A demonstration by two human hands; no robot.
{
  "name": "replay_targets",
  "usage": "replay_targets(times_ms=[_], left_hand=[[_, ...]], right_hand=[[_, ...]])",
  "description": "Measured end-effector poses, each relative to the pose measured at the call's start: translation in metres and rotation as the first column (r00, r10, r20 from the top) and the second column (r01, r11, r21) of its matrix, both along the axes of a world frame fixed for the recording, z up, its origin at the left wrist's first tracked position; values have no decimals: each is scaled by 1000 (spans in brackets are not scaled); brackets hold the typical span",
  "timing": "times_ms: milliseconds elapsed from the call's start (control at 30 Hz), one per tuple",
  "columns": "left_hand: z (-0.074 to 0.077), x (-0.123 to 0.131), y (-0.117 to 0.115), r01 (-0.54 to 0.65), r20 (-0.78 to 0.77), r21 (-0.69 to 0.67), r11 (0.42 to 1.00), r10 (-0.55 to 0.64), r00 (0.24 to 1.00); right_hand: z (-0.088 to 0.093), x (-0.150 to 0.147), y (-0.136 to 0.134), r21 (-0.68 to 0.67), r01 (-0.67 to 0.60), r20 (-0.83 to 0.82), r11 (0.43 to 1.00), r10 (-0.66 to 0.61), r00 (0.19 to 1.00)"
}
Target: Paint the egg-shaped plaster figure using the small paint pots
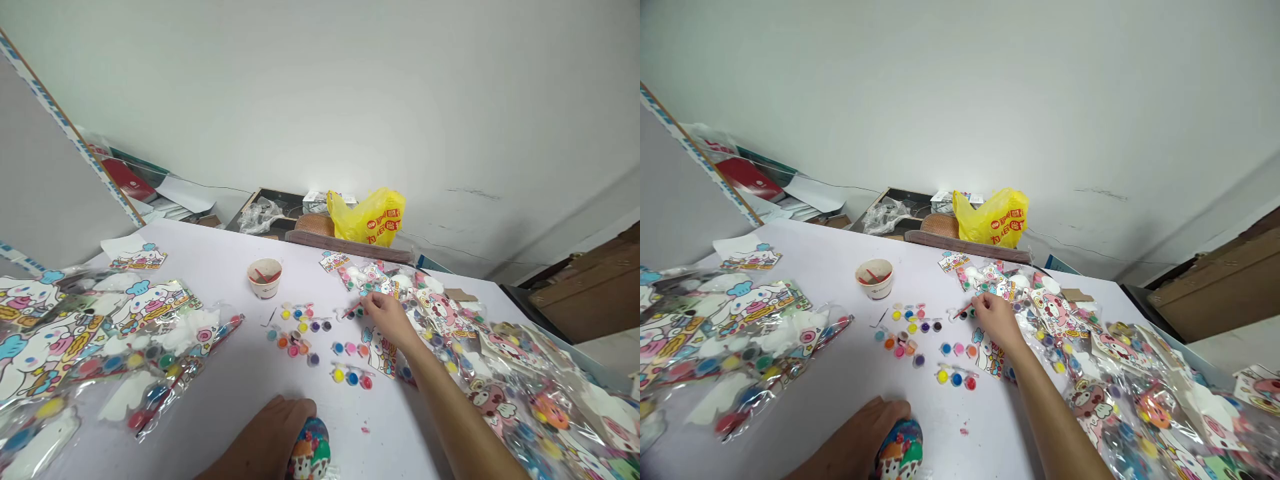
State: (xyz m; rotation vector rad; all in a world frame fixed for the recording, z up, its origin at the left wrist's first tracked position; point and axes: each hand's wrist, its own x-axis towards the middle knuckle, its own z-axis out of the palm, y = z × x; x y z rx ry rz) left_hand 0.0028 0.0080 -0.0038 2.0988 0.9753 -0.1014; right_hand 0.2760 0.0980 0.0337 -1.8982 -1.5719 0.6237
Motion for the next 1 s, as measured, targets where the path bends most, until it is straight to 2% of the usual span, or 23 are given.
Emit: replay_targets(times_ms=[167, 300, 367, 433, 567, 733, 1000], left_hand=[[10, -1, -1, -11, -22, -27, 1000, 10, 1000], [25, -2, -7, -41, -3, -46, 998, 41, 999], [34, -2, -11, -117, 31, -28, 993, 118, 993], [38, -2, -14, -135, 48, -20, 991, 136, 990], [36, -2, -11, -70, 42, -44, 997, 72, 997], [29, -4, -6, -76, 52, -19, 997, 77, 996], [31, -4, -9, -65, 55, -13, 998, 66, 996]], right_hand=[[-5, 5, 0, 20, 30, -40, 999, -29, 999], [-2, 9, -5, 52, 52, -71, 997, -49, 996], [-1, 9, -7, 69, 62, -80, 996, -56, 995], [-1, 8, -10, 83, 64, -84, 994, -57, 995], [-3, 1, -14, 113, 51, -71, 992, -44, 997], [-3, -7, -21, 131, 24, -45, 991, -18, 999], [3, -9, -31, 129, -15, -47, 992, 21, 999]])
